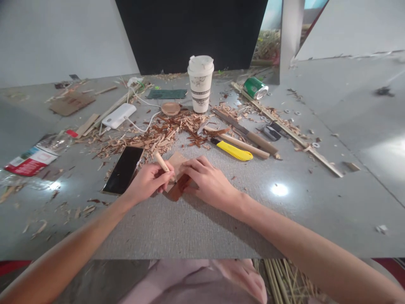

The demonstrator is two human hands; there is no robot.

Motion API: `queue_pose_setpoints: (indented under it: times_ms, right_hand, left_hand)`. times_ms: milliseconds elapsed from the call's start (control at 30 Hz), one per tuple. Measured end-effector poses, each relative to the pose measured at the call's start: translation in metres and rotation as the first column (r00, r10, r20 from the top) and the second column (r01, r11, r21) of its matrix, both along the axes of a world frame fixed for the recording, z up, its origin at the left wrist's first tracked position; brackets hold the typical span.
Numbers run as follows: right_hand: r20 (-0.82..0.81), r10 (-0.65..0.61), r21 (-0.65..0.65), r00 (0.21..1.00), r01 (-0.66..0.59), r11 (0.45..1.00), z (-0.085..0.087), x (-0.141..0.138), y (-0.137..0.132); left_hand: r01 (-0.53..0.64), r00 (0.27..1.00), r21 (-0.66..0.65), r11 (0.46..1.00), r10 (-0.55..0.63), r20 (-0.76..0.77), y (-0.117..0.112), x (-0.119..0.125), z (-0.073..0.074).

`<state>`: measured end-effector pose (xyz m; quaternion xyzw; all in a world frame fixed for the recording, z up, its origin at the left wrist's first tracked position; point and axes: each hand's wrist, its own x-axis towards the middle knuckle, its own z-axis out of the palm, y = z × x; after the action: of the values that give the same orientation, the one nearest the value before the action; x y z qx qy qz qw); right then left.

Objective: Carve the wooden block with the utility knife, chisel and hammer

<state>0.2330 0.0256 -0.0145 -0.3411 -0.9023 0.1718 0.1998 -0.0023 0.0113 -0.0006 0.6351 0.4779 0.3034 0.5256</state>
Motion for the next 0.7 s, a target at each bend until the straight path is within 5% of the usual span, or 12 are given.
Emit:
queue_pose_setpoints:
  times_ms: [167, 300, 433, 700]
  right_hand:
    - [-0.008, -0.018, 0.056, 1.0, 0.018, 0.998, 0.013, 0.014, 0.011]
    - [0.033, -0.366, 0.242, 0.93, 0.348, 0.906, 0.029, 0.064, 0.048]
    - [0.15, -0.538, 0.307, 0.83, 0.478, 0.823, 0.035, 0.118, 0.081]
    - [0.455, -0.38, 0.119, 0.805, 0.368, 0.922, 0.021, 0.137, 0.094]
  left_hand:
    - [0.011, 0.999, 0.068, 0.998, -0.008, -0.041, -0.004, 0.003, 0.0]
    - [0.008, 1.0, 0.056, 0.998, -0.008, -0.001, -0.006, 0.004, -0.002]
    - [0.001, 1.0, 0.07, 0.998, 0.0, -0.008, -0.006, 0.003, -0.006]
    - [0.008, 1.0, 0.09, 0.996, -0.007, -0.012, -0.007, 0.003, -0.005]
